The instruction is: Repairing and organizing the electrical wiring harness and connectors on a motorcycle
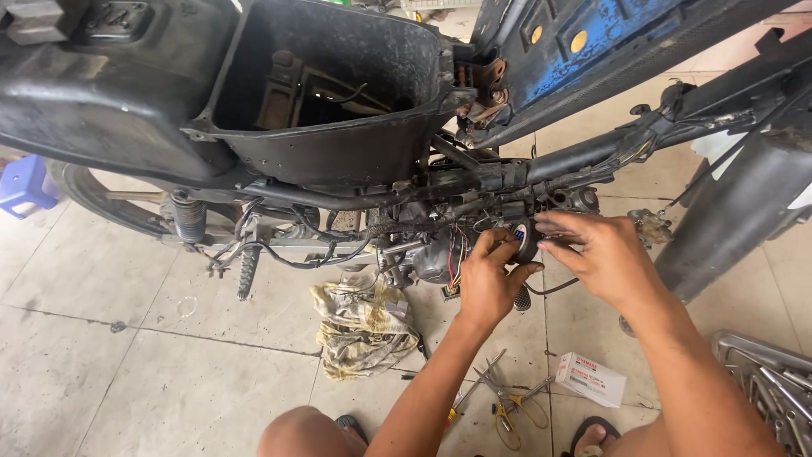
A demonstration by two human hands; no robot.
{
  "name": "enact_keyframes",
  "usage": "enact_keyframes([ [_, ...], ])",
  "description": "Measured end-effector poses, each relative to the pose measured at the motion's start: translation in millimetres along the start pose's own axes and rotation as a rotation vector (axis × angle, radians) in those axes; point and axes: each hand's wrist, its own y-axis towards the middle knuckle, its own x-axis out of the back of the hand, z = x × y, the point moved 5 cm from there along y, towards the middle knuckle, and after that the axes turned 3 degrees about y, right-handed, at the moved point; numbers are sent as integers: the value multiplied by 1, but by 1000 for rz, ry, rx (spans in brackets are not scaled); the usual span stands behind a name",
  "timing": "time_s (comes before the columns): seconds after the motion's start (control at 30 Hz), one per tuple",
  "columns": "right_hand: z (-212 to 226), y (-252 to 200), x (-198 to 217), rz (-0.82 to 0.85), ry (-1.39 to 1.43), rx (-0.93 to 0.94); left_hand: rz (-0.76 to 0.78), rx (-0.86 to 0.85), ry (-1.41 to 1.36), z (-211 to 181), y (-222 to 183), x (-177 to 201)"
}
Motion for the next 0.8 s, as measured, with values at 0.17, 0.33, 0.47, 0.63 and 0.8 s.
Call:
enact_keyframes([
  [0.17,-11,4,-6,38,57,17,-33,-1,-4,18,0,-5],
  [0.33,4,9,-10,58,151,-54,-26,-38,-22,17,0,4],
  [0.47,10,11,-17,94,29,-100,-51,-67,0,24,-3,4],
  [0.63,25,9,-29,132,-90,-97,-81,-73,43,32,-6,7],
  [0.8,21,0,-41,86,-129,31,-111,34,5,39,-9,14],
])
